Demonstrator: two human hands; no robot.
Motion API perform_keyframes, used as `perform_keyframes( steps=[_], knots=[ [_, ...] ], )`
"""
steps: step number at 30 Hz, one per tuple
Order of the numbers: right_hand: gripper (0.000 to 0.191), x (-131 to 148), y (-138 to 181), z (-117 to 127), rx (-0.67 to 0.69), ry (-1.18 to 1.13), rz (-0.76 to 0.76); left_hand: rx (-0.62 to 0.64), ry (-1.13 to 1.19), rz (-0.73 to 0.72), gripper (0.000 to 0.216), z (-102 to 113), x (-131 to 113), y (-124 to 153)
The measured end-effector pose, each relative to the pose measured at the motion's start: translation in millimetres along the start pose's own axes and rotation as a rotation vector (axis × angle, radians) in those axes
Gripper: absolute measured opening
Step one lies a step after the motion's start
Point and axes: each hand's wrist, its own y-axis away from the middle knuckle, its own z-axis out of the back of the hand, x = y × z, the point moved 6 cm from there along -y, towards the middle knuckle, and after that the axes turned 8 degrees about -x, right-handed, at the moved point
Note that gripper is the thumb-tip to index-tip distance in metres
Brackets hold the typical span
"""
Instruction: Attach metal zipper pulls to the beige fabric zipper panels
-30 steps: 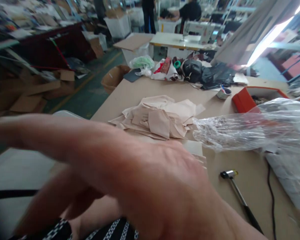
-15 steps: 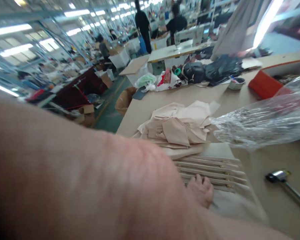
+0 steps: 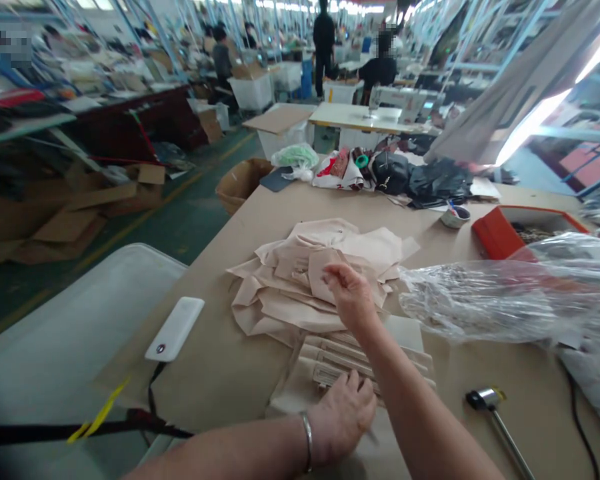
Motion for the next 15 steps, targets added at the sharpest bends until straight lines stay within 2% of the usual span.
perform_keyframes(
  steps=[3,4,6,9,12,15],
  knots=[
    [0.036,-99.9,-20.1,6.3,-0.013,0.477,-0.17,-0.064,0.028,0.001,0.038,-7.9,-3.1,-0.5],
    [0.044,-122.1,-24.0,11.6,-0.032,0.559,-0.215,-0.071,0.03,0.01,0.038,-11.9,-3.8,-1.0],
    [0.054,-149.4,-29.9,20.4,-0.068,0.648,-0.285,-0.062,0.043,0.036,0.041,-20.2,-3.7,-2.1],
    [0.045,-158.9,-36.8,21.9,-0.077,0.678,-0.308,-0.038,0.085,0.056,0.043,-27.7,-1.6,-2.9],
    [0.034,-154.6,-38.4,14.1,-0.013,0.669,-0.264,-0.026,0.106,0.037,0.046,-27.5,-0.4,-2.9],
    [0.037,-153.8,-34.4,9.6,0.073,0.644,-0.221,0.005,0.118,0.033,0.048,-25.9,0.5,-3.2]
  ],
)
